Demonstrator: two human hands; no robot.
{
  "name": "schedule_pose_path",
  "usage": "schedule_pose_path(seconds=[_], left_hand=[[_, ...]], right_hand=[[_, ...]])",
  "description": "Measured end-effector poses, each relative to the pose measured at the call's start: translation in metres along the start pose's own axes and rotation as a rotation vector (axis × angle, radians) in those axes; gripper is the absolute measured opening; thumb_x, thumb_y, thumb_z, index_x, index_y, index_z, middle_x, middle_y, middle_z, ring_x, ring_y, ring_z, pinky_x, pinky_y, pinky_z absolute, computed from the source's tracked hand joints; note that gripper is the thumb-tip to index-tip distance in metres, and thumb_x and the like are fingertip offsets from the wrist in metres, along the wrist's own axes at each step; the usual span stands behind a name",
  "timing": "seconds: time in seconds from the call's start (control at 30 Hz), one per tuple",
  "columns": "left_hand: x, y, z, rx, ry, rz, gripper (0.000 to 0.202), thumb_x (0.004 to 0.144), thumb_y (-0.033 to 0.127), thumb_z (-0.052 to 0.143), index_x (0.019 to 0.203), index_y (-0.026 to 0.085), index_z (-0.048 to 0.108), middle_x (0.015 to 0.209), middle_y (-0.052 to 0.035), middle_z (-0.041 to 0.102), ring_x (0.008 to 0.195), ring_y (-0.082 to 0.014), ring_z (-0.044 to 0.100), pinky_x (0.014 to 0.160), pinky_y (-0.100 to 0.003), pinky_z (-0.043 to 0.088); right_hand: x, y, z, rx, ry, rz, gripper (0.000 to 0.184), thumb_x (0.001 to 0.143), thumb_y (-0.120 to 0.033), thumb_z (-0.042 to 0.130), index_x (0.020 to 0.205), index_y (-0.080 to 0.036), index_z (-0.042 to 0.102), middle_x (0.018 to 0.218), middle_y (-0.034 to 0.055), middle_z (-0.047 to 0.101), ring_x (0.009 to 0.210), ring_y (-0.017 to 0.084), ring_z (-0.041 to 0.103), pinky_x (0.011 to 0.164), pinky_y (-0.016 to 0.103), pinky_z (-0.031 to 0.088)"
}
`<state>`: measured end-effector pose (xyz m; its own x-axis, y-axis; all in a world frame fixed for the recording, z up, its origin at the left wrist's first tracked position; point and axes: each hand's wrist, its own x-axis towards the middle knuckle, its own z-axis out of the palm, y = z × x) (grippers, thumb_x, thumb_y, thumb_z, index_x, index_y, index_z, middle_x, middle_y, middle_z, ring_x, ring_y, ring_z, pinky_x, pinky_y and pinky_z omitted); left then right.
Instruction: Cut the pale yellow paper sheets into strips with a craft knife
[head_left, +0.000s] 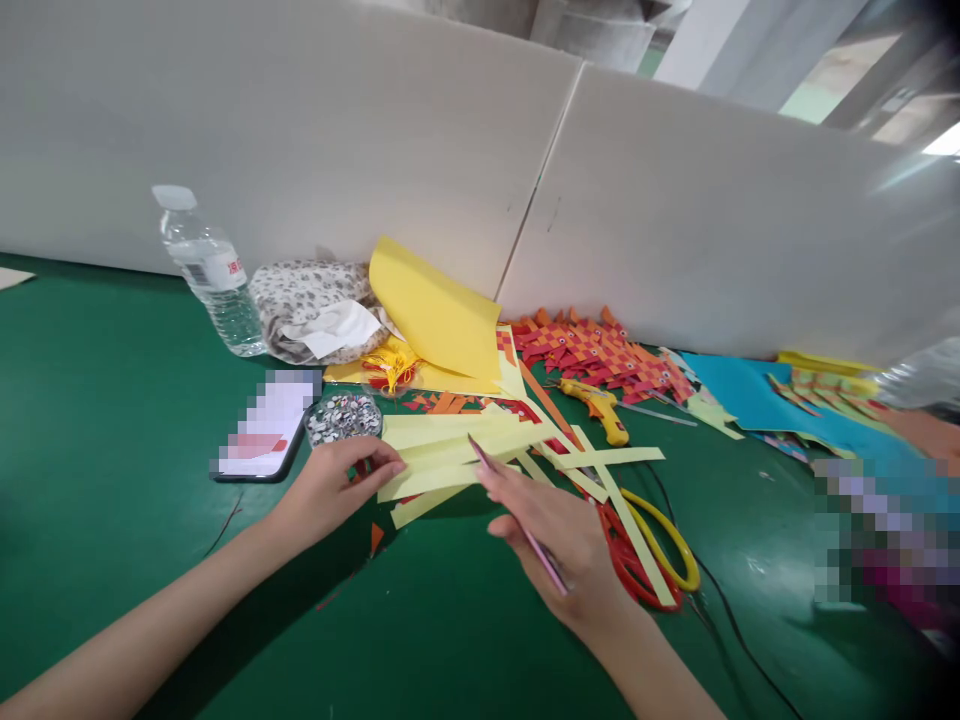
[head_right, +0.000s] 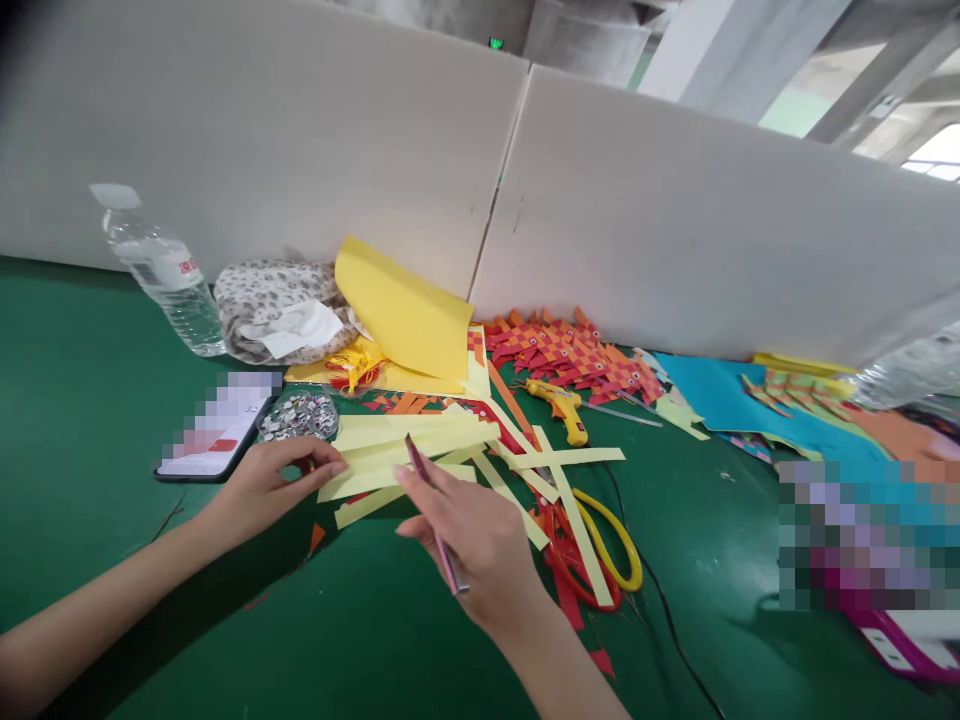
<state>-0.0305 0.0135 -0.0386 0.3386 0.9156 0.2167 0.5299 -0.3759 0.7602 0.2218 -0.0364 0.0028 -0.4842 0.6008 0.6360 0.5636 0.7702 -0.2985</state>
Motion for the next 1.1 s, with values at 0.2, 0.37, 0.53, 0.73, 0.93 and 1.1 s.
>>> schedule_pose_path(seconds=[0.2,0.37,0.53,0.73,0.93,1.1], left_hand=[[0.001,0.007,0.001,-0.155,-0.002,-0.107,0.023,0.085,0.039,0.057,0.08,0.019,0.067,0.073,-0.0002,0.068,0.065,-0.0133,0.059,0.058,-0.022,0.043],[-0.002,0.009,0.007,-0.22,-0.051,-0.102,0.022,0.085,0.037,0.057,0.081,0.018,0.068,0.073,0.0002,0.068,0.064,-0.0128,0.058,0.055,-0.021,0.041],[-0.004,0.007,0.01,-0.238,-0.049,-0.096,0.018,0.082,0.031,0.057,0.075,0.017,0.066,0.071,0.0008,0.067,0.065,-0.0132,0.059,0.056,-0.021,0.043],[-0.004,0.009,0.008,-0.223,-0.021,-0.144,0.021,0.082,0.036,0.06,0.078,0.017,0.068,0.072,-0.0008,0.068,0.065,-0.0138,0.058,0.056,-0.021,0.043],[-0.007,0.015,0.013,-0.259,-0.081,-0.125,0.02,0.083,0.034,0.06,0.079,0.016,0.067,0.073,-0.0007,0.068,0.067,-0.0138,0.059,0.062,-0.022,0.045],[-0.008,0.016,0.015,-0.228,-0.112,-0.1,0.024,0.085,0.037,0.057,0.079,0.015,0.067,0.069,-0.0008,0.067,0.064,-0.0134,0.058,0.06,-0.022,0.044]], right_hand=[[0.012,-0.007,0.03,-0.12,-0.059,-0.174,0.012,0.094,-0.024,0.053,0.094,-0.016,0.062,0.092,0.0108,0.074,0.092,0.02,0.069,0.086,0.034,0.054],[0.012,-0.003,0.046,-0.305,-0.053,-0.356,0.008,0.09,-0.016,0.056,0.084,-0.02,0.06,0.098,0.0094,0.073,0.108,0.021,0.062,0.096,0.04,0.047],[0.011,0.002,0.055,-0.379,0.007,-0.511,0.013,0.085,-0.009,0.054,0.084,-0.022,0.058,0.075,0.0037,0.069,0.087,0.017,0.065,0.092,0.039,0.049],[0.005,-0.001,0.055,-0.42,-0.027,-0.582,0.012,0.084,-0.012,0.053,0.086,-0.024,0.057,0.072,0.002,0.066,0.081,0.017,0.062,0.089,0.037,0.049],[0.005,-0.006,0.063,-0.393,0.002,-0.515,0.013,0.083,-0.011,0.053,0.086,-0.023,0.057,0.07,0.0009,0.064,0.079,0.017,0.061,0.089,0.038,0.049],[0.005,-0.012,0.066,-0.358,-0.003,-0.538,0.014,0.081,-0.01,0.052,0.083,-0.023,0.058,0.06,-0.0007,0.057,0.062,0.015,0.054,0.082,0.035,0.051]])
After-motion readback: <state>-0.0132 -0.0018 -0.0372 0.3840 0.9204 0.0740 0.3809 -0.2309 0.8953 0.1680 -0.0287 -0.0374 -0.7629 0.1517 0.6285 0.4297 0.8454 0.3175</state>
